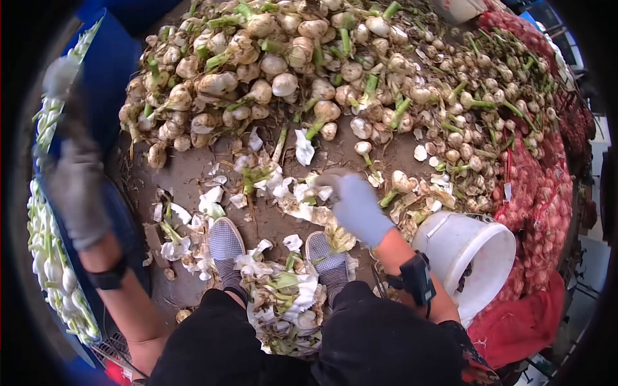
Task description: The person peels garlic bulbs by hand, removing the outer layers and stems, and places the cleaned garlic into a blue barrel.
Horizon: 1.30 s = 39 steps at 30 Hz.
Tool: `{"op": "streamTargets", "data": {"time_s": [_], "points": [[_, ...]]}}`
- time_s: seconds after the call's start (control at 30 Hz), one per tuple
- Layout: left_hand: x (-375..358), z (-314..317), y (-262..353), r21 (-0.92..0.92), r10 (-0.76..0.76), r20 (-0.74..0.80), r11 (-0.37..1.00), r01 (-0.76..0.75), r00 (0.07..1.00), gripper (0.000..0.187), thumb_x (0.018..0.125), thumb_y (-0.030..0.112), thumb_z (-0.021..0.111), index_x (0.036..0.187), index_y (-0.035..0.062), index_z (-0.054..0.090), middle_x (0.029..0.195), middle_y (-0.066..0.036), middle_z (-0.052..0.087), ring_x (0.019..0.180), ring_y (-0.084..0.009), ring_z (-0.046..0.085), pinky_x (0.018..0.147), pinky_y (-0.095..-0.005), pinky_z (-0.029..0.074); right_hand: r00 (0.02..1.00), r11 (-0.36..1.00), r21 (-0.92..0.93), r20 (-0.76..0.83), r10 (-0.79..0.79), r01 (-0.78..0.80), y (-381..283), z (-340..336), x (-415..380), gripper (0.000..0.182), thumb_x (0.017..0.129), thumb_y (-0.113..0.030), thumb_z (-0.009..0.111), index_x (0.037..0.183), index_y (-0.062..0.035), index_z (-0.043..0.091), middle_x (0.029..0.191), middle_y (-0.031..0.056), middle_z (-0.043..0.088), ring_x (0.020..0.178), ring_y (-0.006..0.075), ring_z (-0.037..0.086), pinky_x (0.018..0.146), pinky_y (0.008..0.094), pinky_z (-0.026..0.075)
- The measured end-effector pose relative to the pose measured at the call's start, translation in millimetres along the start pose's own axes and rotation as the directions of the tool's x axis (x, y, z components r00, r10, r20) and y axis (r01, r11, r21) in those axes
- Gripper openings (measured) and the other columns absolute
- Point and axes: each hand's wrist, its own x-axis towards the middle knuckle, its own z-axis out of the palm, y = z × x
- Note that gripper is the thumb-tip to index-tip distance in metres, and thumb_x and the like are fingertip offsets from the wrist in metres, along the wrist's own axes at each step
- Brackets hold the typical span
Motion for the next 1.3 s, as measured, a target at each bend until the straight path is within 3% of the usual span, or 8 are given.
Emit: {"op": "streamTargets", "data": {"time_s": [0.07, 0.13, 0.33, 0.43, 0.6, 0.83, 1.13, 1.3], "points": [[14.0, 19.3, 22.3, -0.617, -0.041, 0.144, 0.778, 0.122, 0.989, 0.048, 0.098, 0.026, 0.052, 0.138, 0.0018, 0.039, 0.127, -0.016, 0.055, 0.106, -0.0212, 0.062, 0.089, -0.0335, 0.054, 0.995, 0.889, -0.449, -0.073, 0.063, -0.09, 39.5, -15.9, -9.2, 0.045, 0.069, 0.004, 0.056, 0.106, -0.0184, 0.069, 0.122, 0.0093, 0.06, 0.108, 0.0326, 0.057, 0.088, 0.0404, 0.047], [9.0, 59.2, -23.7, 0.445, 0.381, -0.085, 0.841, -0.307, 0.921, 0.051, 0.097, 0.028, 0.054, 0.136, -0.0017, 0.042, 0.123, -0.017, 0.059, 0.098, -0.0219, 0.066, 0.08, -0.0313, 0.057, 0.979, 0.62, -0.758, -0.13, 0.157, -0.201, 89.2, -12.6, -19.8, 0.017, 0.082, -0.021, 0.061, 0.095, -0.0188, 0.072, 0.125, 0.0106, 0.058, 0.112, 0.0331, 0.054, 0.082, 0.0411, 0.047], [-39.0, 73.9, -193.1, 0.703, -0.417, 0.085, 0.669, 0.243, 0.905, 0.049, 0.09, 0.017, 0.065, 0.134, 0.0024, 0.05, 0.129, -0.014, 0.057, 0.111, -0.0254, 0.061, 0.091, -0.0329, 0.052, 0.907, 0.9, 0.235, -0.122, 0.403, -0.368, 152.9, 12.7, -26.4, 0.023, 0.089, -0.006, 0.052, 0.108, -0.01, 0.065, 0.121, 0.0176, 0.057, 0.101, 0.0319, 0.063, 0.072, 0.0468, 0.055], [-47.7, 106.1, -214.1, 0.78, -0.244, 0.428, 0.586, -0.219, 0.87, 0.069, 0.081, 0.014, 0.074, 0.141, 0.0044, 0.043, 0.138, -0.018, 0.049, 0.127, -0.0309, 0.05, 0.104, -0.0369, 0.042, 0.959, 0.159, 0.951, 0.242, 0.148, -0.264, 0.2, -7.9, -11.1, 0.039, 0.097, -0.012, 0.05, 0.136, -0.0077, 0.049, 0.116, 0.0087, 0.061, 0.107, 0.0233, 0.064, 0.079, 0.0353, 0.058], [-58.0, 75.3, -212.3, 0.8, -0.323, 0.192, 0.599, 0.043, 0.927, 0.077, 0.069, 0.019, 0.083, 0.137, 0.0079, 0.049, 0.13, -0.019, 0.052, 0.116, -0.034, 0.055, 0.097, -0.0382, 0.045, 0.994, 0.782, 0.623, 0.072, -0.077, 0.015, -20.1, 6.5, 10.8, 0.036, 0.093, -0.017, 0.059, 0.124, 0.0012, 0.059, 0.111, 0.0082, 0.067, 0.09, 0.0212, 0.066, 0.077, 0.0338, 0.053], [-62.0, 72.2, -202.1, 0.802, -0.325, 0.165, 0.593, 0.065, 0.931, 0.071, 0.066, 0.012, 0.085, 0.13, -0.0003, 0.055, 0.122, -0.01, 0.057, 0.112, -0.0195, 0.057, 0.098, -0.0305, 0.044, 0.868, 0.545, 0.693, 0.474, 0.15, -0.473, -58.7, -14.6, 20.2, 0.024, 0.093, -0.017, 0.056, 0.105, 0.0017, 0.067, 0.067, 0.0067, 0.064, 0.058, 0.0103, 0.06, 0.05, 0.0218, 0.045], [-66.7, 69.8, -194.3, -0.338, -0.635, 0.14, 0.69, 0.64, 0.759, 0.068, 0.091, 0.021, 0.062, 0.147, 0.0052, 0.027, 0.116, -0.012, 0.058, 0.083, -0.0154, 0.063, 0.064, -0.0222, 0.05, 0.997, 0.901, 0.43, -0.063, -0.032, 0.056, -47.8, 10.6, 8.4, 0.024, 0.095, -0.02, 0.057, 0.104, -0.0003, 0.066, 0.069, 0.0057, 0.065, 0.064, 0.0178, 0.065, 0.056, 0.0346, 0.05], [-64.8, 69.1, -192.6, -0.073, -0.662, 0.153, 0.733, 0.677, 0.733, 0.078, 0.089, 0.025, 0.066, 0.15, 0.0087, 0.02, 0.113, -0.012, 0.057, 0.079, -0.0161, 0.063, 0.063, -0.0227, 0.05, 0.959, 0.631, 0.745, -0.282, 0.004, 0.217, -46.3, 34.0, 12.9, 0.021, 0.093, -0.014, 0.058, 0.107, 0.0009, 0.065, 0.08, 0.0066, 0.068, 0.074, 0.0169, 0.066, 0.064, 0.0333, 0.05]]}}
